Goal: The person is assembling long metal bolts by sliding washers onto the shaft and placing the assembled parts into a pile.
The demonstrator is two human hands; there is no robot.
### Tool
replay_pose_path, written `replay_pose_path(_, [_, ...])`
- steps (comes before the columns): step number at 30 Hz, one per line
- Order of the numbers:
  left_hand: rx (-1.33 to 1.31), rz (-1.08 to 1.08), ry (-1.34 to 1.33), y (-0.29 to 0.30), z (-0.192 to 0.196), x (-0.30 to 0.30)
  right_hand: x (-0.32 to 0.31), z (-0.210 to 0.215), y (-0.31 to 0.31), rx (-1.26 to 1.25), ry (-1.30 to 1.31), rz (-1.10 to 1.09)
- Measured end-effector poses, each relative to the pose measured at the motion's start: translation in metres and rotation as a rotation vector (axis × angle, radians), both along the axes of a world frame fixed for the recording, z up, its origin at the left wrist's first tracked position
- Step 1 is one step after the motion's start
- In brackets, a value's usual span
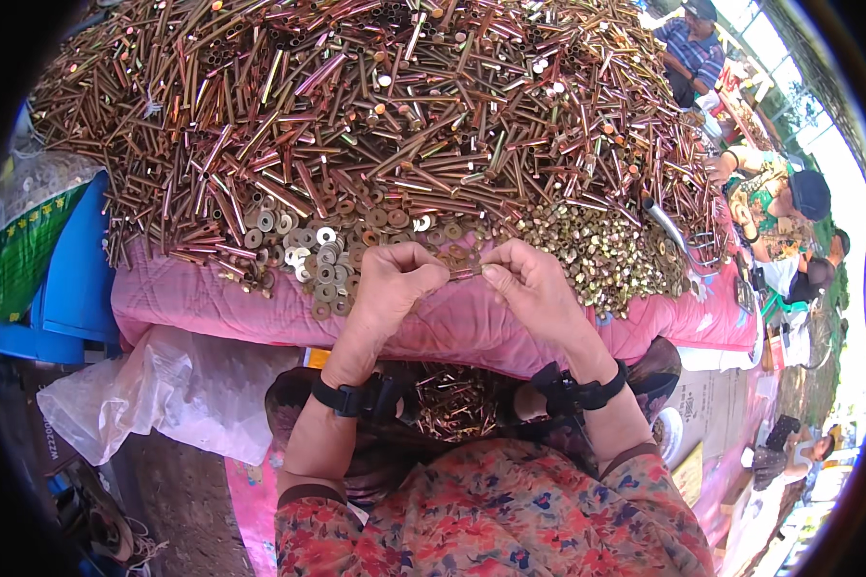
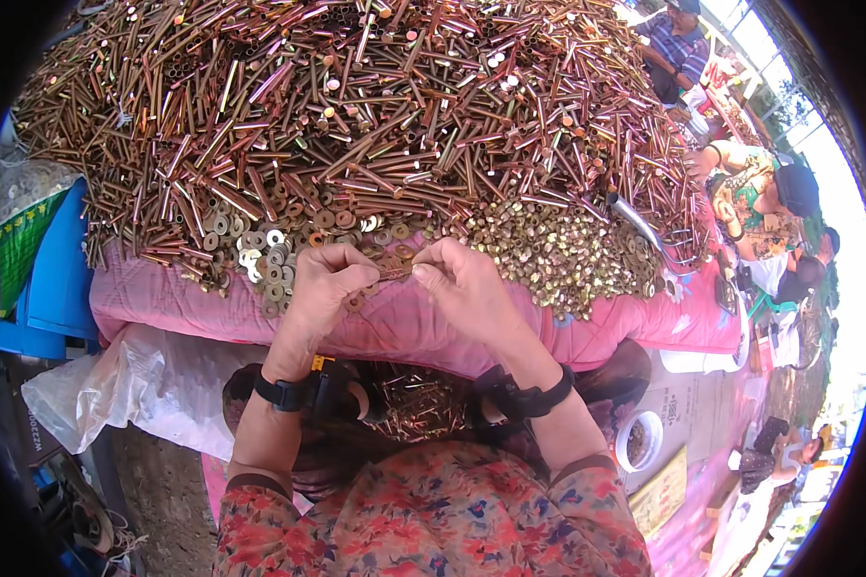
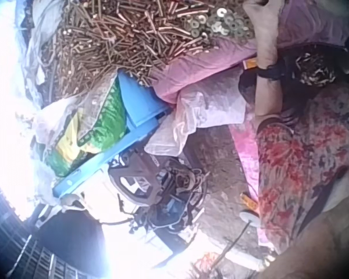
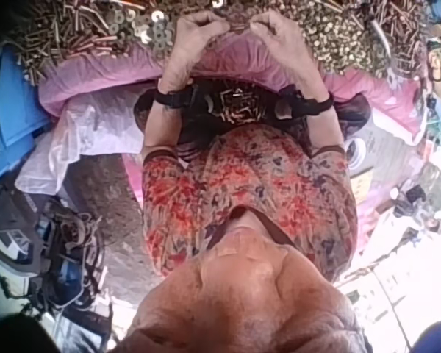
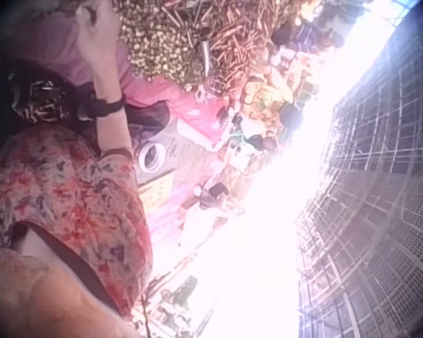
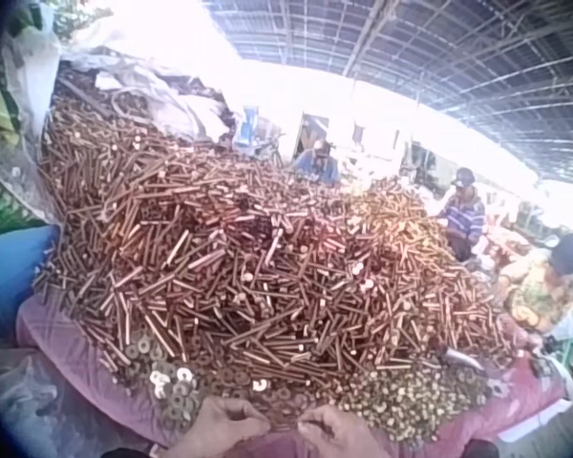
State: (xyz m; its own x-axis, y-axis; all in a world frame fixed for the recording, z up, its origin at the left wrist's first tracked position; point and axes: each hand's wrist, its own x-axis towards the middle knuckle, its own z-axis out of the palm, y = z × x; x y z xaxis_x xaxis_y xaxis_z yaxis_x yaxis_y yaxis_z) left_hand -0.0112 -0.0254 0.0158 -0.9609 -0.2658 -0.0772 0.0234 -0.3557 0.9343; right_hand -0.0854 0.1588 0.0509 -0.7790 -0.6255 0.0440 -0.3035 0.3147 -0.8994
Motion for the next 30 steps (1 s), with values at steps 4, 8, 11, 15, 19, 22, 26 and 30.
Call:
replay_pose_path(4, [0.062, -0.031, -0.058, -0.002, 0.003, 0.0, 0.004, 0.003, 0.001, -0.07, -0.136, 0.034])
replay_pose_path(8, [0.488, -0.173, -0.193, -0.01, 0.001, 0.0, 0.004, 0.005, 0.002, -0.066, 0.373, 0.1])
replay_pose_path(11, [0.383, -0.123, -0.191, -0.005, 0.007, -0.003, 0.006, -0.007, 0.001, -0.22, 0.03, -0.022])
replay_pose_path(15, [0.265, -0.079, -0.142, -0.004, 0.01, -0.001, 0.007, -0.002, -0.001, -0.164, 0.012, -0.046])
replay_pose_path(19, [0.099, -0.049, -0.087, -0.001, 0.006, -0.001, 0.002, -0.005, 0.001, -0.07, -0.021, -0.012])
replay_pose_path(22, [-0.028, -0.024, -0.052, 0.002, 0.001, -0.002, -0.001, -0.009, 0.003, -0.068, -0.139, -0.017])
replay_pose_path(26, [-0.183, 0.011, -0.001, 0.01, 0.005, -0.001, -0.002, -0.005, 0.007, -0.083, -0.356, -0.028])
replay_pose_path(30, [-0.123, 0.01, -0.018, 0.011, 0.006, -0.003, 0.001, -0.009, 0.005, -0.205, -0.428, -0.038])
